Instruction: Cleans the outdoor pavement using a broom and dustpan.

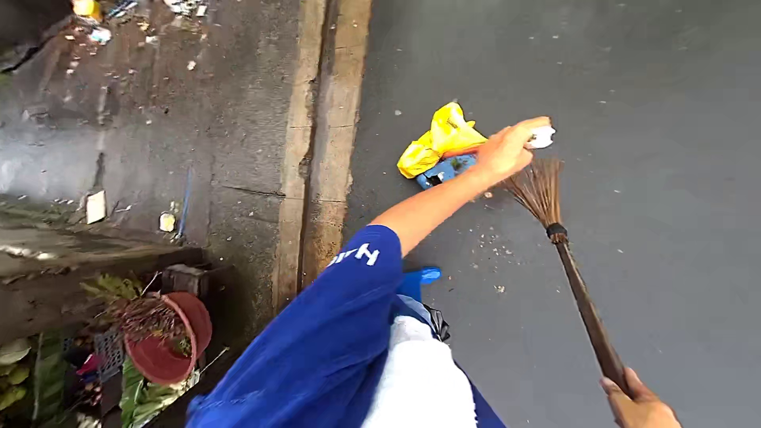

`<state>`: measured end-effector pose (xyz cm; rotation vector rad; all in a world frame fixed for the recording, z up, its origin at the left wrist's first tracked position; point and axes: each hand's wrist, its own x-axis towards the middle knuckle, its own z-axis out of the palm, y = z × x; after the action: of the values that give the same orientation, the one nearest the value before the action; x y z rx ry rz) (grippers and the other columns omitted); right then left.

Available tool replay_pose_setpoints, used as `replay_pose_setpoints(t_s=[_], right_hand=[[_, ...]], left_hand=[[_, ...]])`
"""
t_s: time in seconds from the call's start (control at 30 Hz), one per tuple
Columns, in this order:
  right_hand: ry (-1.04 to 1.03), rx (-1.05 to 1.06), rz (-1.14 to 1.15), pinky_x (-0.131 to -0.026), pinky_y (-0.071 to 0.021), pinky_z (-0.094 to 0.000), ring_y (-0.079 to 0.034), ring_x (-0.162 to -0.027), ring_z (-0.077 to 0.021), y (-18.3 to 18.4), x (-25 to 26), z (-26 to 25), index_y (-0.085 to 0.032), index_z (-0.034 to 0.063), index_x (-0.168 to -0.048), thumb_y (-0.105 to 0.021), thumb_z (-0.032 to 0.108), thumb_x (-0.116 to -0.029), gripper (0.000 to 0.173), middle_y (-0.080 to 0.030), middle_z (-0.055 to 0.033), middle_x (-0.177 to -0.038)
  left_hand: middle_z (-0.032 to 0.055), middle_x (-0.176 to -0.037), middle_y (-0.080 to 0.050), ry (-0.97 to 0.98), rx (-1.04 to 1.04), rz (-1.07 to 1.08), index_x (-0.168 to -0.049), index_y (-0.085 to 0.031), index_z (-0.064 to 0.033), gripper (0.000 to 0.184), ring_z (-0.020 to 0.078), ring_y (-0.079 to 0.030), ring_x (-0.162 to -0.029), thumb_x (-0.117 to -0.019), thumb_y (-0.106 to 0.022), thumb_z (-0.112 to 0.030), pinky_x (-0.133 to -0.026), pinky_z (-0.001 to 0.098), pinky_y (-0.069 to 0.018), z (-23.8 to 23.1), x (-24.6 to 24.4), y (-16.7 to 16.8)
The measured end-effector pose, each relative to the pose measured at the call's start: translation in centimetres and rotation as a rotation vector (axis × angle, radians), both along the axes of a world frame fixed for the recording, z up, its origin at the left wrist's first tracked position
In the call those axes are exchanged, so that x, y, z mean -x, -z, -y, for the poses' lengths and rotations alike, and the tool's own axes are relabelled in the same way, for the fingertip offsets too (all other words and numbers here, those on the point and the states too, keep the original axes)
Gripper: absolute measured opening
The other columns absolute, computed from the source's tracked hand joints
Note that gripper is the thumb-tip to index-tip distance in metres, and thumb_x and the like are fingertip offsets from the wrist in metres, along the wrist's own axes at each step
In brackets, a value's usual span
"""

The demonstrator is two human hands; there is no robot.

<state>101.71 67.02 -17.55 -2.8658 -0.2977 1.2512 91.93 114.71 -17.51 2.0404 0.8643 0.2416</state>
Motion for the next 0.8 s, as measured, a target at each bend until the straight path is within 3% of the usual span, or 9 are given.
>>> replay_pose_setpoints(t_s=[0.03,0.07,0.17,0.23,0.33,0.47,0.6,0.7,0.8], right_hand=[[0.017,0.008,0.052,-0.092,-0.0458,-0.0758,-0.063,-0.113,-0.0548,1.0,1.1,-1.9,-0.044,0.0099,-0.158,-0.055,0.025,-0.1049,0.056,-0.063,-0.0350,-0.129],[0.037,0.047,0.087,-0.092,-0.0435,-0.0789,-0.061,-0.115,-0.0593,2.2,2.5,-4.3,-0.047,0.0085,-0.155,-0.054,0.022,-0.1051,0.053,-0.063,-0.0376,-0.127],[-0.058,0.220,-0.023,-0.098,-0.0465,-0.0700,-0.061,-0.123,-0.0510,4.9,4.9,-10.0,-0.046,0.0154,-0.156,-0.048,0.025,-0.1074,0.050,-0.064,-0.0302,-0.132],[-0.104,0.205,-0.124,-0.102,-0.0461,-0.0671,-0.061,-0.125,-0.0481,4.9,6.3,-8.7,-0.040,0.0213,-0.161,-0.047,0.029,-0.1094,0.052,-0.064,-0.0267,-0.135],[0.015,0.113,-0.101,-0.101,-0.0438,-0.0713,-0.062,-0.122,-0.0510,1.3,7.2,-1.9,-0.043,0.0260,-0.160,-0.052,0.030,-0.1091,0.051,-0.065,-0.0267,-0.134],[0.247,0.128,0.030,-0.092,-0.0444,-0.0735,-0.064,-0.112,-0.0533,-2.9,10.1,3.8,-0.049,0.0221,-0.156,-0.056,0.028,-0.1080,0.049,-0.067,-0.0302,-0.127],[0.260,0.198,-0.056,-0.098,-0.0457,-0.0706,-0.061,-0.122,-0.0516,1.7,12.8,-3.1,-0.049,0.0151,-0.155,-0.047,0.028,-0.1099,0.047,-0.065,-0.0301,-0.131],[0.090,0.172,-0.262,-0.105,-0.0450,-0.0639,-0.059,-0.130,-0.0435,4.1,14.3,-8.6,-0.039,0.0241,-0.161,-0.042,0.032,-0.1113,0.051,-0.062,-0.0217,-0.141],[0.147,0.029,-0.274,-0.101,-0.0479,-0.0629,-0.065,-0.120,-0.0407,3.1,14.8,-5.7,-0.042,0.0282,-0.160,-0.045,0.034,-0.1109,0.049,-0.066,-0.0193,-0.136]], left_hand=[[0.0160,-0.123,-0.070,0.002,-0.006,-0.005,-0.130,-0.065,-0.0042,0.039,0.0329,-0.068,-0.113,-0.0926,-0.058,0.004,-0.092,0.0553,-0.0547,-0.2,0.0,0.4],[0.0162,-0.121,-0.071,-0.001,-0.014,0.000,-0.127,-0.066,-0.0042,0.036,0.0336,-0.068,-0.112,-0.0924,-0.058,0.002,-0.092,0.0562,-0.0546,-0.2,-0.2,1.0],[0.0132,-0.117,-0.072,-0.036,-0.027,0.010,-0.118,-0.069,-0.0052,0.030,0.0320,-0.068,-0.112,-0.0903,-0.058,0.001,-0.092,0.0574,-0.0535,-0.3,-0.3,2.0],[0.0115,-0.117,-0.072,-0.044,-0.026,-0.018,-0.116,-0.070,-0.0070,0.031,0.0316,-0.068,-0.113,-0.0878,-0.059,0.001,-0.091,0.0597,-0.0525,-0.6,0.8,2.0],[0.0126,-0.111,-0.072,0.000,-0.038,0.060,-0.108,-0.070,-0.0036,0.027,0.0291,-0.068,-0.106,-0.0836,-0.061,0.002,-0.089,0.0565,-0.0532,-3.5,2.5,1.6],[0.0112,-0.098,-0.072,0.012,-0.058,0.196,-0.100,-0.068,0.0003,0.023,0.0231,-0.068,-0.094,-0.0775,-0.065,0.001,-0.083,0.0492,-0.0544,-7.1,5.5,0.0],[0.0132,-0.102,-0.073,0.070,-0.081,0.086,-0.102,-0.070,-0.0016,0.022,0.0284,-0.069,-0.099,-0.0799,-0.066,0.001,-0.087,0.0552,-0.0518,-3.4,5.3,-0.7],[0.0159,-0.106,-0.073,0.089,-0.084,-0.046,-0.107,-0.071,-0.0045,0.026,0.0344,-0.068,-0.104,-0.0827,-0.063,0.000,-0.088,0.0609,-0.0504,-0.4,4.6,0.0],[0.0146,-0.108,-0.073,0.072,-0.086,-0.015,-0.107,-0.070,-0.0049,0.024,0.0328,-0.069,-0.103,-0.0842,-0.064,-0.002,-0.089,0.0598,-0.0508,-0.7,5.0,0.6]])
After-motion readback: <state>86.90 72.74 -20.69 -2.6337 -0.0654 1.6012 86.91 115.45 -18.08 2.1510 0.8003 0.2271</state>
